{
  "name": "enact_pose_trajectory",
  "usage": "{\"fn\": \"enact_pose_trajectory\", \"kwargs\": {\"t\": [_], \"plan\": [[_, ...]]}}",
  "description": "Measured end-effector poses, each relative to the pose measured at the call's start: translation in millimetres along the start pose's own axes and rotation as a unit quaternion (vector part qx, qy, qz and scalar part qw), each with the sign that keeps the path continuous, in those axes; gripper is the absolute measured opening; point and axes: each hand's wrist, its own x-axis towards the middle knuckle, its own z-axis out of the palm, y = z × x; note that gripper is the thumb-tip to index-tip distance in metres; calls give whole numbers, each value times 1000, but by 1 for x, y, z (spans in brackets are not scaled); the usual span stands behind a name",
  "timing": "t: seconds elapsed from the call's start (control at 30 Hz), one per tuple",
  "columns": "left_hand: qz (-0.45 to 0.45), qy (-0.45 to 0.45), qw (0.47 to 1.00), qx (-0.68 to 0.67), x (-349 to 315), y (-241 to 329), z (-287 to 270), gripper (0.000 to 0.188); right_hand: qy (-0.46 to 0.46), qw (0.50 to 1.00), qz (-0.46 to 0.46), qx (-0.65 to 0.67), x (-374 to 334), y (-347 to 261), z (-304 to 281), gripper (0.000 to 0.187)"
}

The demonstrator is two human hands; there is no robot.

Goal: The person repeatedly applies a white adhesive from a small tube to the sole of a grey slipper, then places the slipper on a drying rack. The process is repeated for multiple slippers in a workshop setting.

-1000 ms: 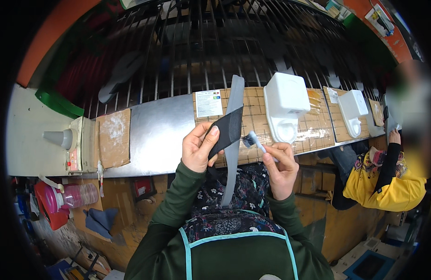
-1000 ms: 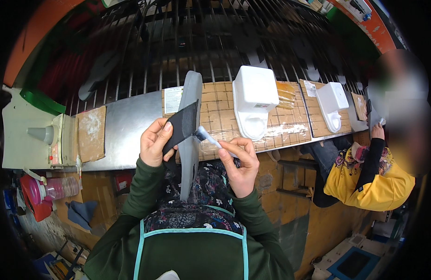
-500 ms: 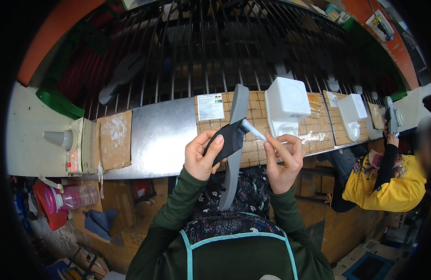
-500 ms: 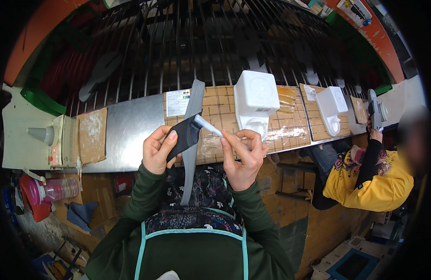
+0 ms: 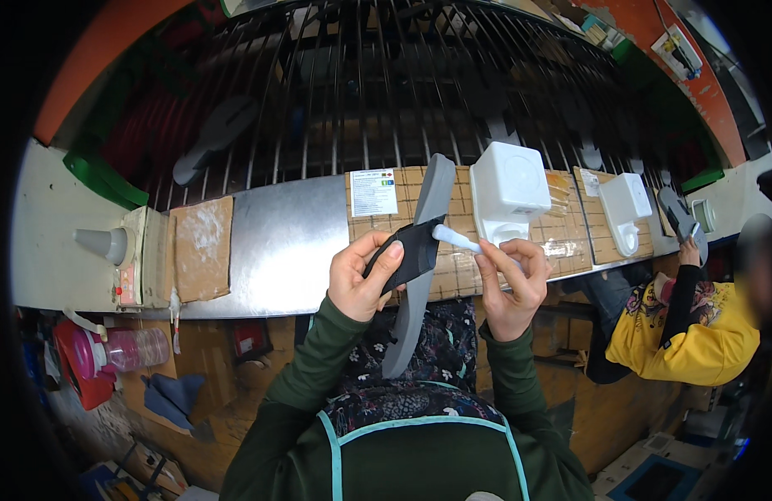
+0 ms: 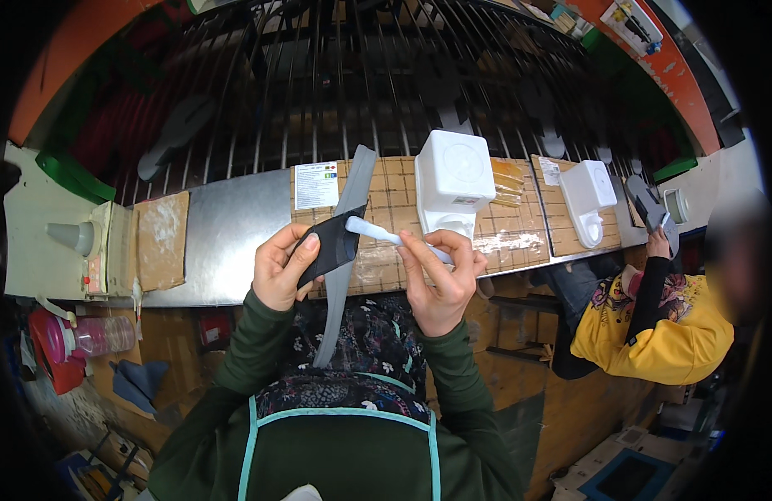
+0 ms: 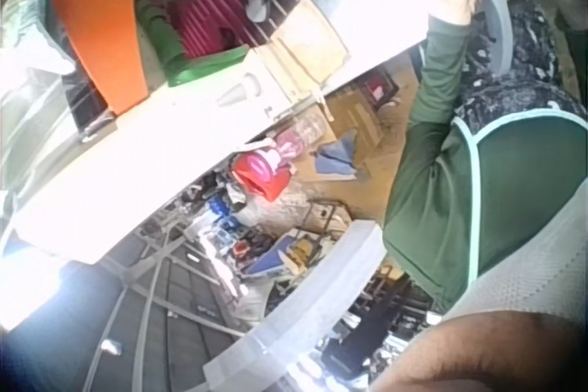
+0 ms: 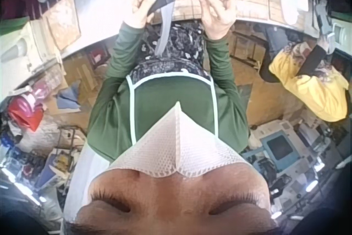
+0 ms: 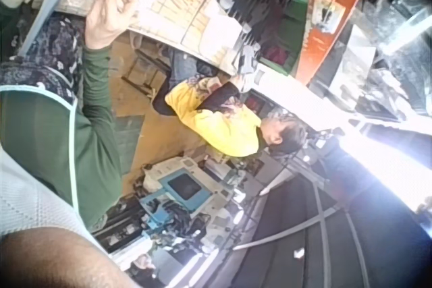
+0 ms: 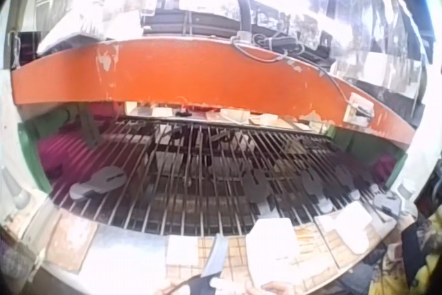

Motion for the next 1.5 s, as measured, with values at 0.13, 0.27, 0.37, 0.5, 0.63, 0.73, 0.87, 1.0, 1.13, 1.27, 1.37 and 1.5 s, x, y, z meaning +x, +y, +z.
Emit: {"fn": "enact_pose_trajectory", "kwargs": {"t": [0.13,0.27,0.37,0.5,0.63,0.73,0.87,1.0,1.13,1.27,1.37,1.5], "plan": [[2,3,1000,-1,1,2,3,24,-10,1000,-1,5,0,2,-2,28],[1,-5,1000,1,2,5,3,24,-19,1000,-6,6,-1,4,-5,28],[0,-8,1000,1,3,6,3,24,-20,1000,-12,11,-1,4,-5,28],[5,-7,1000,-3,5,6,4,24,-22,999,-23,3,-1,5,-7,29],[5,-7,1000,-4,6,7,5,24,-25,999,-36,7,0,6,-9,31],[2,-15,1000,-4,7,8,3,24,-25,999,-42,10,0,6,-9,32],[13,-8,1000,4,8,8,4,24,-27,998,-51,10,-1,6,-9,32],[10,-21,1000,4,9,10,2,24,-27,998,-59,7,-2,7,-11,33],[9,-29,1000,2,9,11,0,24,-24,997,-71,9,-2,8,-11,34],[22,-30,999,-8,10,12,2,24,-26,997,-78,8,-3,9,-12,34],[24,-35,999,-16,10,12,2,23,-26,996,-83,5,-3,9,-13,35],[10,-44,999,-9,10,13,-1,23,-24,996,-90,0,-3,9,-14,35]]}}
